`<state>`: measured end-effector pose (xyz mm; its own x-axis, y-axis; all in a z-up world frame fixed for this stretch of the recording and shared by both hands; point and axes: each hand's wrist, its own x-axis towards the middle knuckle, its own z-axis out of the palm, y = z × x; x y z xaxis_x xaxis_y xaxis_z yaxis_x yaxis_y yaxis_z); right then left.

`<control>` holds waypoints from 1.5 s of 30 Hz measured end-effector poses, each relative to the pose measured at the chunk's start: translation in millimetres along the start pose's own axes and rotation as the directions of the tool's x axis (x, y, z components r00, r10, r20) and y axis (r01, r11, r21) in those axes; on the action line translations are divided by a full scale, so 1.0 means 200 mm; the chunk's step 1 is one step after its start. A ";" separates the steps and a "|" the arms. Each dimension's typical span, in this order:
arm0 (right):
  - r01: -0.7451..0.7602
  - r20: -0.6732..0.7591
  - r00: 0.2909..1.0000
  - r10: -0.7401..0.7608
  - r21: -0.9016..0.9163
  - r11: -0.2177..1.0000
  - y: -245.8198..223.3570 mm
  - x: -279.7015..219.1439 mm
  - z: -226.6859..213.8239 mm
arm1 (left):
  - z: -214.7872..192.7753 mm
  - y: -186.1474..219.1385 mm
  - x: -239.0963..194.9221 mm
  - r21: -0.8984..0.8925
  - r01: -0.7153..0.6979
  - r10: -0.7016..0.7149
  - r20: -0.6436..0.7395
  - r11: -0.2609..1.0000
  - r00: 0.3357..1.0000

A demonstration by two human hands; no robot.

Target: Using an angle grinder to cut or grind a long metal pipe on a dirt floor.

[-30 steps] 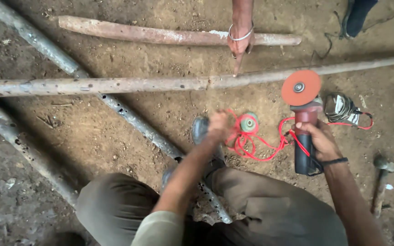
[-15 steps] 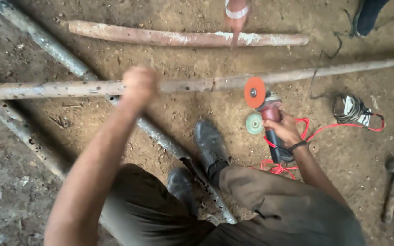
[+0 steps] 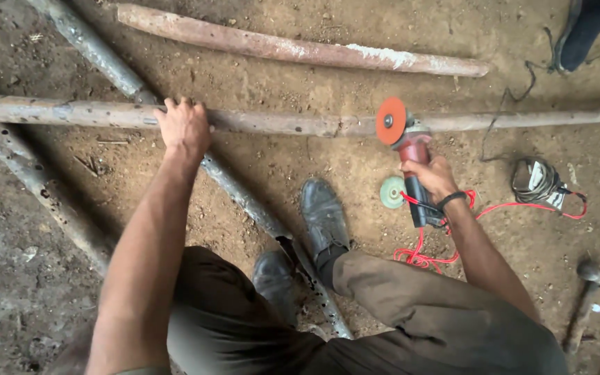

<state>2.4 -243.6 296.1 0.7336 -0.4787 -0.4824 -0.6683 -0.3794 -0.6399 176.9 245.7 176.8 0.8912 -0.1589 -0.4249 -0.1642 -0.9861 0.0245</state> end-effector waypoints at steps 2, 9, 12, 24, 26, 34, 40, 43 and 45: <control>-0.003 0.028 1.000 0.002 0.030 1.000 0.01 0.03 -0.01 | 0.03 0.00 0.02 -0.005 0.011 -0.011 -0.041 1.000 0.999; 0.000 0.025 1.000 0.000 0.001 1.000 -0.07 0.00 0.02 | -0.03 0.02 -0.04 -0.038 0.027 -0.030 -0.090 0.999 0.995; -0.012 0.024 1.000 0.011 0.017 1.000 -0.05 0.01 0.03 | -0.03 0.02 -0.04 -0.048 0.025 -0.029 -0.083 0.999 0.996; 0.106 -0.032 0.993 -0.114 -0.184 0.977 -0.07 0.02 0.04 | 0.01 0.02 -0.03 -0.018 0.028 -0.030 -0.135 0.999 0.990; 0.063 -0.051 0.996 -0.077 -0.240 0.969 -0.06 0.02 0.03 | 0.01 0.02 -0.02 -0.014 0.032 -0.034 -0.128 0.999 0.991; 0.117 -0.049 0.990 -0.130 -0.210 0.971 -0.08 -0.03 0.05 | 0.02 0.02 -0.02 -0.008 0.028 -0.029 -0.097 1.000 0.995; -0.015 -0.102 0.995 -0.020 -0.329 0.944 -0.05 -0.02 0.05 | 0.01 0.02 -0.03 -0.011 0.029 -0.030 -0.126 1.000 0.992; -0.041 -0.118 0.993 0.000 -0.345 0.938 -0.10 -0.06 0.06 | 0.01 0.02 -0.02 -0.013 0.029 -0.031 -0.125 0.999 0.992; -0.020 -0.040 0.999 0.015 -0.123 0.992 -0.08 -0.05 0.07 | 0.02 0.02 -0.02 -0.013 0.031 -0.033 -0.126 0.999 0.991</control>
<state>6.5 -221.5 302.7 0.7180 -0.5153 -0.4679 -0.6928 -0.4641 -0.5520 171.1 242.4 176.1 0.9423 -0.1314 -0.3080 -0.1306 -0.9912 0.0233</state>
